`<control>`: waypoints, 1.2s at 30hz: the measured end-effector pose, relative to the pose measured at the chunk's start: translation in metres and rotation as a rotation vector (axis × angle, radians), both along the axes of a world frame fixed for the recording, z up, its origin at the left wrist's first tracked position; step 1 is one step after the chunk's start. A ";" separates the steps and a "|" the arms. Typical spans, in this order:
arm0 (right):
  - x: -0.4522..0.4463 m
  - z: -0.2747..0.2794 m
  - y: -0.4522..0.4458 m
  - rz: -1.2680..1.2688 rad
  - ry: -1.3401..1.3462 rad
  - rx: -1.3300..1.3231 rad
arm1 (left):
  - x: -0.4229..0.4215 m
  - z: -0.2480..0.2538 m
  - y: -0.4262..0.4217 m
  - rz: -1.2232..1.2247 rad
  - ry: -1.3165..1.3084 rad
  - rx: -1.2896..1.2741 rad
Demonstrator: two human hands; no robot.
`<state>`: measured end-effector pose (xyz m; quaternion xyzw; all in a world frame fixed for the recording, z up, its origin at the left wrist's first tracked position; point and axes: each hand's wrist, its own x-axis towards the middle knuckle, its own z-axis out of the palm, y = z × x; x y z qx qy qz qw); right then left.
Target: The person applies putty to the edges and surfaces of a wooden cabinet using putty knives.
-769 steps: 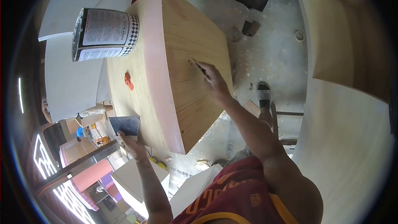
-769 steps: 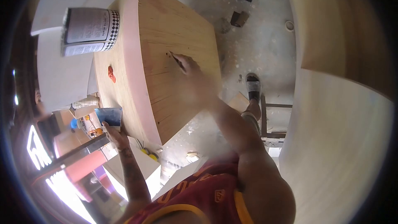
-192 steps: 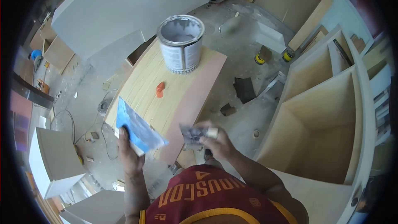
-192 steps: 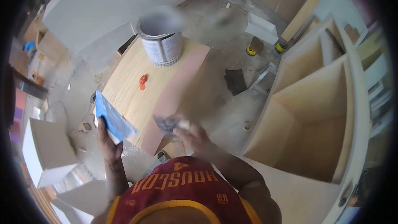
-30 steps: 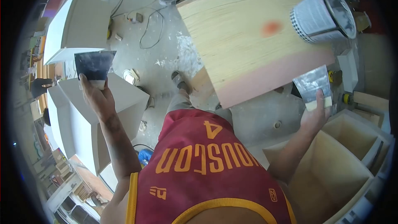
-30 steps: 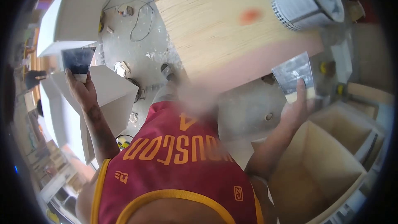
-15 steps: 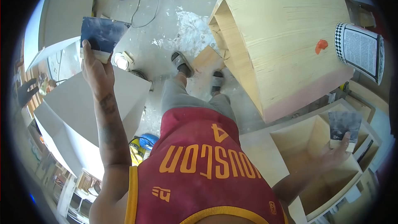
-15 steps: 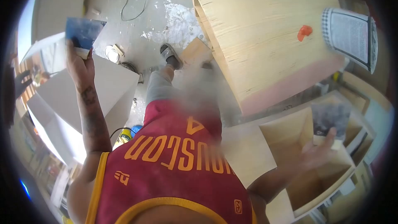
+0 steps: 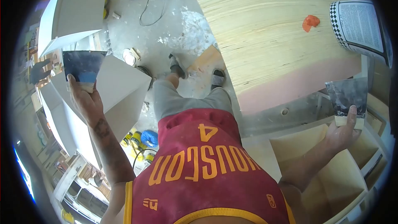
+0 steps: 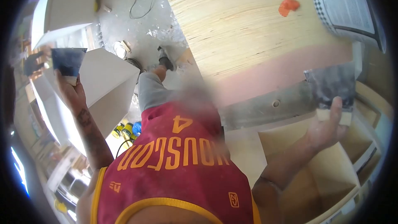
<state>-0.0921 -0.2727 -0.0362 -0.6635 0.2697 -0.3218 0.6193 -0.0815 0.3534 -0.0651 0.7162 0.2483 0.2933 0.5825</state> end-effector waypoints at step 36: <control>0.042 0.066 -0.018 -0.243 0.491 -2.182 | 0.115 -0.067 0.058 -0.002 -0.029 -0.223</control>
